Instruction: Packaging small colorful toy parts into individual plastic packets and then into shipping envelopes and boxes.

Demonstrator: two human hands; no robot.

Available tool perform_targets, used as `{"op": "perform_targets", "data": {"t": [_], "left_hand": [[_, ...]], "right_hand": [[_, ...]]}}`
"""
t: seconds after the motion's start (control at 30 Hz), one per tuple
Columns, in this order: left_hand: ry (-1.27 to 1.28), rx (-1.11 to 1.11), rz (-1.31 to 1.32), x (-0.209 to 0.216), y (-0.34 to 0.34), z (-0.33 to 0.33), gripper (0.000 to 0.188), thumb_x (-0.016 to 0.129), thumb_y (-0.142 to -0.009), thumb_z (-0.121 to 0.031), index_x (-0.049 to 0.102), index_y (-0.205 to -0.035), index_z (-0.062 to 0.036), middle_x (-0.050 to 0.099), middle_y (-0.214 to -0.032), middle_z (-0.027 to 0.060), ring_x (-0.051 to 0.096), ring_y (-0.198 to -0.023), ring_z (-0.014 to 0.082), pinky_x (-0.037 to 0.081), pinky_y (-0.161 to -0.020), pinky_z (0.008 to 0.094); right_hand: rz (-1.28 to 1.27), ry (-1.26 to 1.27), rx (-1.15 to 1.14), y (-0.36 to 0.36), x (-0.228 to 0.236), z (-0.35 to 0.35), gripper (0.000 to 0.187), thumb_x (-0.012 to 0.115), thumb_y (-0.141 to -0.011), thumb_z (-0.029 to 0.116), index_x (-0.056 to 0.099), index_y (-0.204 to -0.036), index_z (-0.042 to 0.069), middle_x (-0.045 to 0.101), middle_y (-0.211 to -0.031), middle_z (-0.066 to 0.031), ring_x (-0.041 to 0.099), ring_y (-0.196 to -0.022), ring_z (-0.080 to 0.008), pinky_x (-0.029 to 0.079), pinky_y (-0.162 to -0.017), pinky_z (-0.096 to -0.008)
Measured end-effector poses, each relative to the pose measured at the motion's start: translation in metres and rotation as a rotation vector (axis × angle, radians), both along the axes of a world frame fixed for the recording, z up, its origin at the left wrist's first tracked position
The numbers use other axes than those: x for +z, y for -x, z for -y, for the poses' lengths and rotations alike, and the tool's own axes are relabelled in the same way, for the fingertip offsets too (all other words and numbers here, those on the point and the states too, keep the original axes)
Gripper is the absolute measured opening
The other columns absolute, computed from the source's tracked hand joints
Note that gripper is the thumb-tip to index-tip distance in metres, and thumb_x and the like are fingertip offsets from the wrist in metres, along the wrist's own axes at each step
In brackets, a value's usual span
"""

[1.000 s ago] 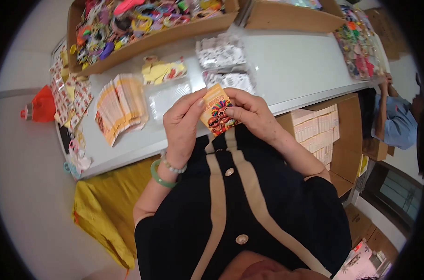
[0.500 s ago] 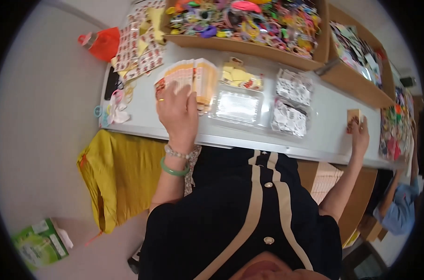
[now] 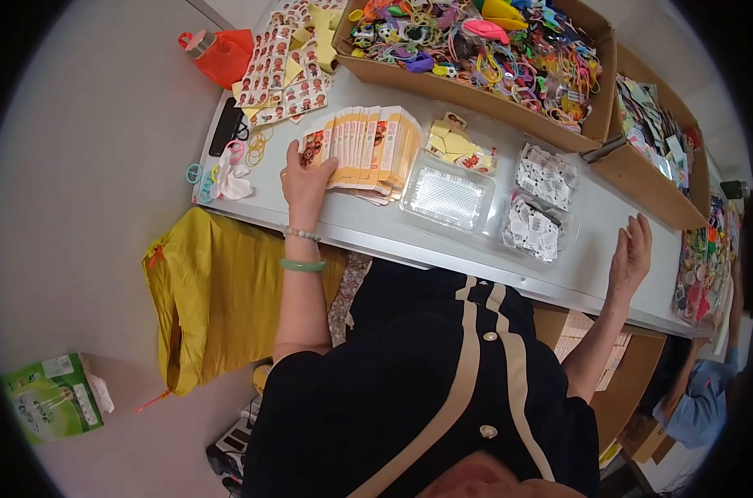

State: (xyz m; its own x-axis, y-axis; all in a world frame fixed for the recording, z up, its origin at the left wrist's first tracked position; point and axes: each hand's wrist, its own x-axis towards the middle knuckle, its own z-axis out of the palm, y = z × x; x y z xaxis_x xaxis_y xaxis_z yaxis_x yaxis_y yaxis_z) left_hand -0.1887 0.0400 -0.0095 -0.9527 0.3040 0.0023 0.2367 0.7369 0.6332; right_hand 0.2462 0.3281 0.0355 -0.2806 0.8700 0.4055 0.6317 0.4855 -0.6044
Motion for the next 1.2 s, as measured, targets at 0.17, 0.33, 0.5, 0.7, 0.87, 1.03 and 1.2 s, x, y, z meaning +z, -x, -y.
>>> {"op": "perform_targets", "data": {"t": [0.17, 0.33, 0.5, 0.7, 0.87, 1.03, 1.2], "left_hand": [[-0.901, 0.188, 0.384, -0.016, 0.015, 0.023, 0.044, 0.064, -0.081, -0.012, 0.051, -0.119, 0.0056, 0.064, -0.095, 0.0066, 0.059, -0.08, 0.0141, 0.047, -0.076, 0.0263], [-0.412, 0.08, -0.362, 0.016, -0.029, 0.005, 0.017, 0.057, -0.085, -0.005, 0.062, -0.093, 0.0079, 0.065, -0.086, 0.0129, 0.063, -0.076, 0.0287, 0.049, -0.071, 0.0351], [-0.344, -0.869, -1.025, 0.061, -0.128, -0.036, 0.02, 0.059, -0.079, -0.006, 0.063, -0.096, 0.0029, 0.062, -0.099, 0.0154, 0.062, -0.09, 0.0318, 0.049, -0.081, 0.0429], [-0.467, -0.951, -0.582, 0.066, -0.164, -0.049, 0.032, 0.064, -0.079, -0.015, 0.06, -0.106, 0.0002, 0.056, -0.113, 0.0197, 0.054, -0.106, 0.0344, 0.044, -0.091, 0.0442], [-0.509, -0.735, 1.08, 0.071, -0.157, -0.065, 0.045, 0.059, -0.087, -0.015, 0.045, -0.128, -0.0003, 0.05, -0.127, 0.015, 0.051, -0.112, 0.0269, 0.04, -0.097, 0.0409], [-0.79, -0.69, 1.648, 0.033, -0.164, -0.063, 0.043, 0.049, -0.094, -0.022, 0.041, -0.132, -0.0039, 0.049, -0.131, 0.012, 0.049, -0.119, 0.0263, 0.041, -0.099, 0.0429], [-0.662, -0.653, 1.818, 0.027, -0.147, -0.073, 0.051, 0.048, -0.093, -0.038, 0.04, -0.133, -0.0065, 0.049, -0.131, 0.0138, 0.05, -0.117, 0.0303, 0.041, -0.097, 0.0473]], "right_hand": [[0.073, -0.115, 0.236, 0.045, 0.008, 0.024, 0.023, 0.058, -0.084, -0.001, 0.062, -0.106, 0.0, 0.057, -0.121, -0.0138, 0.057, -0.107, -0.0228, 0.047, -0.084, -0.0282], [-0.117, 0.24, 0.574, 0.1, 0.013, 0.079, 0.026, 0.057, -0.082, -0.002, 0.062, -0.108, 0.001, 0.062, -0.111, -0.0132, 0.059, -0.096, -0.0184, 0.049, -0.078, -0.0273], [-0.573, 1.093, 0.618, 0.156, 0.036, 0.132, 0.03, 0.057, -0.089, 0.014, 0.057, -0.114, -0.002, 0.064, -0.103, -0.0079, 0.059, -0.089, -0.0132, 0.047, -0.078, -0.0272], [-0.627, 1.056, 0.563, 0.145, 0.029, 0.108, 0.026, 0.057, -0.089, 0.02, 0.06, -0.108, 0.003, 0.063, -0.09, -0.0003, 0.055, -0.077, -0.0071, 0.045, -0.069, -0.0238], [-0.465, 0.996, 0.624, 0.123, 0.015, 0.112, 0.024, 0.056, -0.089, 0.019, 0.06, -0.106, 0.002, 0.06, -0.092, 0.001, 0.054, -0.079, -0.0072, 0.046, -0.071, -0.0254], [-0.372, 0.453, 0.543, 0.113, 0.006, 0.107, 0.041, 0.056, -0.085, 0.029, 0.053, -0.12, 0.008, 0.057, -0.106, -0.0191, 0.055, -0.101, -0.0337, 0.045, -0.086, -0.0386], [-0.227, -0.188, 0.569, 0.111, -0.007, 0.106, 0.037, 0.056, -0.079, 0.018, 0.053, -0.114, 0.007, 0.041, -0.122, -0.0252, 0.04, -0.116, -0.0425, 0.039, -0.094, -0.0461]]}}
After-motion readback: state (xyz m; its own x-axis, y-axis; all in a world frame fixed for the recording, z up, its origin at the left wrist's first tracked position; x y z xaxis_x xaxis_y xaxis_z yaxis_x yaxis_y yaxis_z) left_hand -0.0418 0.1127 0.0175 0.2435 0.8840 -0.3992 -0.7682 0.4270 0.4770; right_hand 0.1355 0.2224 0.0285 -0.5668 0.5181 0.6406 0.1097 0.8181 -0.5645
